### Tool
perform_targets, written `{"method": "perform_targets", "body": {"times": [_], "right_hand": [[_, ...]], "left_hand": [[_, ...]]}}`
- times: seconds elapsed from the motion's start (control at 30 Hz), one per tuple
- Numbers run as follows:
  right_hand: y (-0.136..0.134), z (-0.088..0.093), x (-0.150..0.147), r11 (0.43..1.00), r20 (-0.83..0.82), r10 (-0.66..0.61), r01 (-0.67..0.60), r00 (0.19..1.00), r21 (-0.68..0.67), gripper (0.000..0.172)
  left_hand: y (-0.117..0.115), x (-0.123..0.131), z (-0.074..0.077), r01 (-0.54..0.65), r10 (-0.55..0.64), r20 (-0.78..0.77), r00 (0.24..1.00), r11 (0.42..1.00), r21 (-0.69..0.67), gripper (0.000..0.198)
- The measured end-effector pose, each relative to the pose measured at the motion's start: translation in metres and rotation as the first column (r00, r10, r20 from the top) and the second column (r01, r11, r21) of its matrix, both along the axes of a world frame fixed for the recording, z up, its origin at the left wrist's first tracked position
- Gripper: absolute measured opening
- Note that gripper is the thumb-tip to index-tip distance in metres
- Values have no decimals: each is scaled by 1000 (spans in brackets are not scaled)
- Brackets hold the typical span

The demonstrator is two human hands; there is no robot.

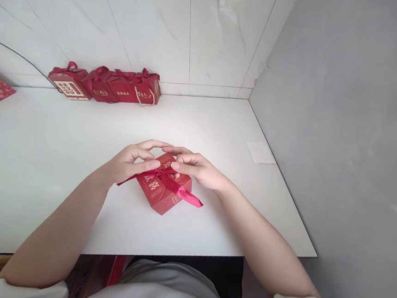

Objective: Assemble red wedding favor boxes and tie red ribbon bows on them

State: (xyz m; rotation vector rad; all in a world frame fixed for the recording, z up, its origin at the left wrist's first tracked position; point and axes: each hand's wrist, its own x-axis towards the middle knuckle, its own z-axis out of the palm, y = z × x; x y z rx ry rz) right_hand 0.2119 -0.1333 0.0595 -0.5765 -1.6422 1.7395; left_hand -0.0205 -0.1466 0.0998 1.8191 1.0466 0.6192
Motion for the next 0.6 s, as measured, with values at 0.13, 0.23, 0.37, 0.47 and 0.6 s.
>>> {"method": "perform_targets", "body": {"times": [0.13, 0.23, 0.37, 0.47, 0.6], "right_hand": [[-2, 3, 0, 998, 52, -20, 17, 998, 66, 32], [-2, 2, -1, 998, 64, -20, 16, 998, 64, 33], [-1, 0, -3, 998, 63, -1, -2, 998, 56, 33], [0, 0, -4, 998, 61, -4, 1, 998, 58, 34], [1, -2, -4, 999, 52, -16, 14, 999, 42, 35]], "left_hand": [[-2, 4, -2, -95, 153, -141, 978, 931, 353, 48], [-2, 7, -6, -76, 259, -214, 942, 785, 614, 53], [-2, 6, -9, -26, 298, -294, 908, 741, 672, 52], [-2, 3, -11, -24, 382, -356, 853, 710, 704, 51], [-2, 1, -12, -35, 490, -350, 798, 618, 785, 41]]}}
